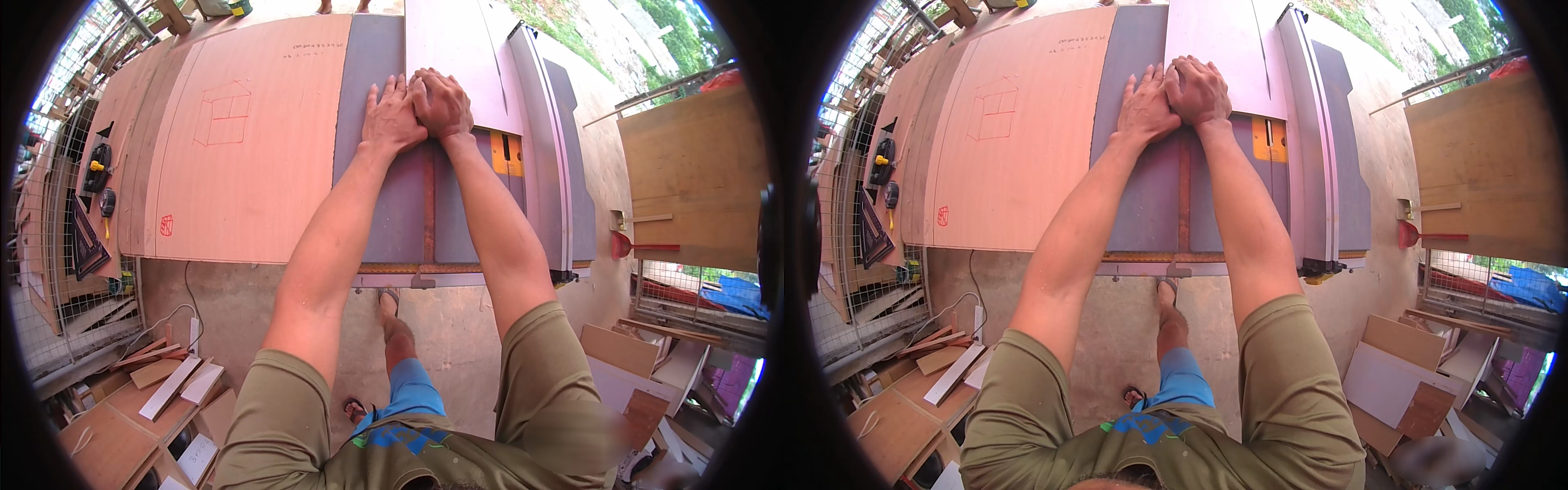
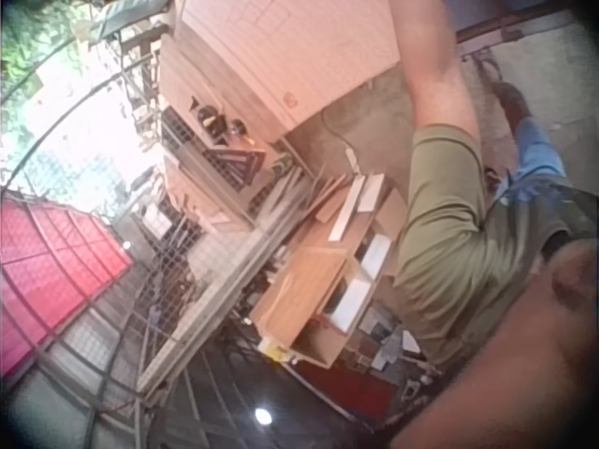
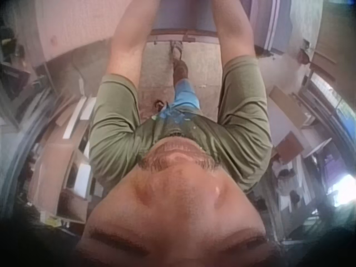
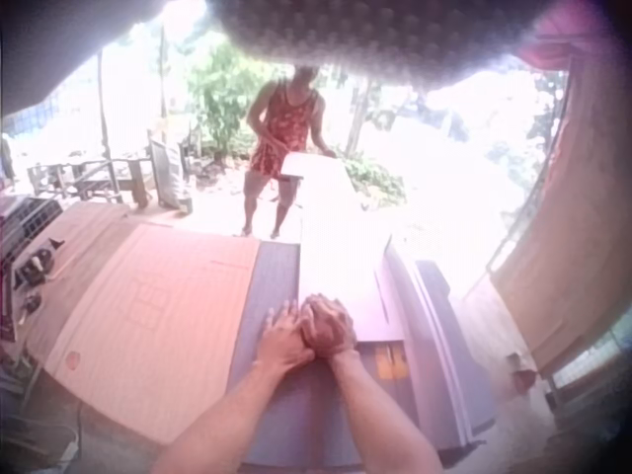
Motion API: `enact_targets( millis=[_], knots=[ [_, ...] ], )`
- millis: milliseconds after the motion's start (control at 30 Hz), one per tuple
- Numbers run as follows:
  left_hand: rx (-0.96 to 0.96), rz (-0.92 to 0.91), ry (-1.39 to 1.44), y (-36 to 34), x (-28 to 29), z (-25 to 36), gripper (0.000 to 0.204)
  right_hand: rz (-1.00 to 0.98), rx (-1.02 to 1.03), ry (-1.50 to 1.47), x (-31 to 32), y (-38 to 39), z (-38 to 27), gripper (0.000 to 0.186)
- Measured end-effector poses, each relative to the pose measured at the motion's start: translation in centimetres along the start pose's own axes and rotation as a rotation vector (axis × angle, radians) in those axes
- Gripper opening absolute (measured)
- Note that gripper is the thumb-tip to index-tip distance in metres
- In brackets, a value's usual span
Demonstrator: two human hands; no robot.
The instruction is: The person measures a table saw with a tape measure, then picks up a large white board and cuts it into strips using the table saw. The person handles the board with both hands and guides it through the saw blade multiple times.
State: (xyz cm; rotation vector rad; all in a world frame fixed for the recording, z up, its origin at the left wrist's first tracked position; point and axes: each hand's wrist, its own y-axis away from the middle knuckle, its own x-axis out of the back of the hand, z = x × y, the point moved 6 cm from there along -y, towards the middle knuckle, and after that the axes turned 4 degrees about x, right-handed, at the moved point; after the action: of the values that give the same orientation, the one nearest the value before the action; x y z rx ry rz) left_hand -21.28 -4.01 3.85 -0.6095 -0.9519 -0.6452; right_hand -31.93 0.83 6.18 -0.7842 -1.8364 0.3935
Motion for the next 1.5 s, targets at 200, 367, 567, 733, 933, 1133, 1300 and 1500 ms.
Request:
enact_targets(
  millis=[200,367,567,733,933,1133,1300,1500],
  knots=[
    [0.001,-0.003,0.005,-0.2,0.0,-0.1,0.085,0.014,0.016,0.002,0.0,-0.2,0.1,0.036],
    [0.011,-0.015,0.002,-0.6,-0.1,-0.2,0.085,0.016,0.01,0.0,-0.3,-0.5,0.4,0.035],
    [0.003,0.002,-0.024,-1.4,-0.2,-0.3,0.083,0.011,0.026,-0.015,-0.5,-1.1,0.7,0.035],
    [0.01,0.001,0.021,-2.3,-0.2,-0.5,0.086,0.003,0.009,0.008,-0.8,-1.8,1.0,0.036],
    [0.02,-0.03,0.002,-2.8,-0.4,-0.7,0.088,-0.012,0.014,-0.017,-1.1,-2.2,1.4,0.036],
    [0.032,-0.021,-0.011,-3.4,-0.2,-0.5,0.083,-0.046,0.003,0.006,-1.5,-3.1,2.0,0.037],
    [0.046,-0.008,-0.005,-5.2,-0.5,-1.2,0.083,-0.054,-0.003,-0.002,-2.4,-4.4,2.8,0.037],
    [0.044,-0.007,0.038,-6.1,-0.6,-1.6,0.085,-0.064,-0.024,0.009,-2.5,-5.2,3.0,0.037]
  ],
)
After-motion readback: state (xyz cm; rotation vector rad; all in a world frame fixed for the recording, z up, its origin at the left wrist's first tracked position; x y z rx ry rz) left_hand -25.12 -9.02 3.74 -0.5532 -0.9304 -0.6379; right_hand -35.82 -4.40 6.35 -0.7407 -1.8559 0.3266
